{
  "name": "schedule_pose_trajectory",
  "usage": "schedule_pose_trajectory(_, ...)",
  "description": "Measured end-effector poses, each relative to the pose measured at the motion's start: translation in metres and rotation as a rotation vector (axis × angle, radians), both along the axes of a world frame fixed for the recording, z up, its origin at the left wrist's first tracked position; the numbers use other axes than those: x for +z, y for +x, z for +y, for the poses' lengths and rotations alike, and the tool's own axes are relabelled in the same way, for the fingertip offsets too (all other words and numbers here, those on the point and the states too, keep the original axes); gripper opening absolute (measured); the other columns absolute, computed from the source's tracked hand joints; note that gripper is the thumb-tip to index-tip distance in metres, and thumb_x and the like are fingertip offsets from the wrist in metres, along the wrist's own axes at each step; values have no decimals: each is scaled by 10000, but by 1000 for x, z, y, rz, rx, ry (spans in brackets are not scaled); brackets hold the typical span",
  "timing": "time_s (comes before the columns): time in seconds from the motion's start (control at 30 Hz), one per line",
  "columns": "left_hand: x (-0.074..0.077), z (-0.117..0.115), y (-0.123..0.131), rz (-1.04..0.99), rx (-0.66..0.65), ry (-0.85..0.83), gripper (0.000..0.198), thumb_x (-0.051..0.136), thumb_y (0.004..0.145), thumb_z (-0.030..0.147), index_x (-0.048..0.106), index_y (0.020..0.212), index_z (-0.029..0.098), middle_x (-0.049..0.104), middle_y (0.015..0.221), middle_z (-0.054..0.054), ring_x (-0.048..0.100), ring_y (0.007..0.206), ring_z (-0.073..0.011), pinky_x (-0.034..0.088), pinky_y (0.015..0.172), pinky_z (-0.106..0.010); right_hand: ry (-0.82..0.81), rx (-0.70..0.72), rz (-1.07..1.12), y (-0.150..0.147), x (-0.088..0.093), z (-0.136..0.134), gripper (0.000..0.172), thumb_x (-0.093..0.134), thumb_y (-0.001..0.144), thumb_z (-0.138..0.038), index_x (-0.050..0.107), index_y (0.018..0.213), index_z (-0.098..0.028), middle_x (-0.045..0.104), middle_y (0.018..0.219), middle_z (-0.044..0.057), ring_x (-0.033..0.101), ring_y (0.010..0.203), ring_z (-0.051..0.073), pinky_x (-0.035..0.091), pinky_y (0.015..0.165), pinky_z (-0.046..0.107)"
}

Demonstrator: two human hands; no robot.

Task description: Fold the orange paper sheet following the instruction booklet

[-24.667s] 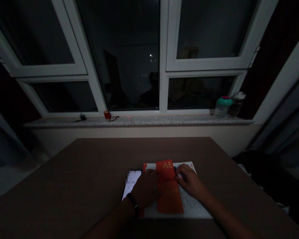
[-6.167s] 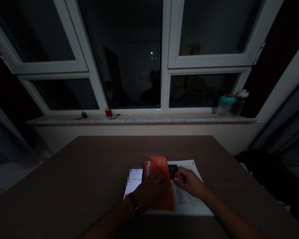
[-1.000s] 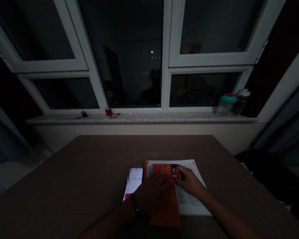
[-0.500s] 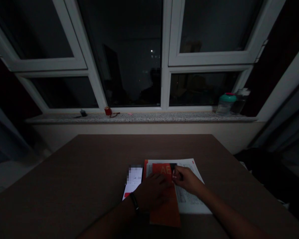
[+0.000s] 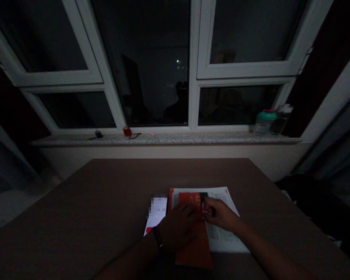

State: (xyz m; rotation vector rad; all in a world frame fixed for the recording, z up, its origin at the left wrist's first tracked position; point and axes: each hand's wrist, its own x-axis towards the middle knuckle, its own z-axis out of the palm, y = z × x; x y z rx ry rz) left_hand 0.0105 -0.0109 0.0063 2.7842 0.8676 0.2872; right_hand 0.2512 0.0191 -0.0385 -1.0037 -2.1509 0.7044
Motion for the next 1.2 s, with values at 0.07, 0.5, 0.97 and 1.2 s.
schedule_pose_trajectory(0.07,-1,0,0,-1,-2,11,515,654,906,380,458,1367,258,501,1356,-86,465,1223,-298,369,1056,-455,33,73,-22,1,2,-3,226,590,682,-40,462,736,-219,509,719,-48,503,649,124,353,592,207)
schedule_pose_trajectory(0.5,0,1,-1,13,5,16,451,675,888,384,513,1287,251,512,1338,-78,477,1203,-297,391,1033,-441,172,-61,0,-1,2,4,196,527,792,-61,445,722,-224,540,751,-8,529,684,153,372,619,238)
schedule_pose_trajectory(0.97,-2,1,0,-3,1,13,463,657,907,391,506,1319,246,514,1341,-88,468,1218,-300,393,1039,-453,290,-10,-103,-3,0,5,217,485,865,-58,450,727,-222,534,764,14,520,746,176,383,662,266)
schedule_pose_trajectory(1.2,-2,1,-2,-13,-12,11,474,633,916,416,489,1330,235,500,1371,-97,457,1247,-299,374,1058,-451,164,-109,-25,-1,0,4,175,511,870,-96,455,767,-226,562,791,5,548,729,165,406,658,257)
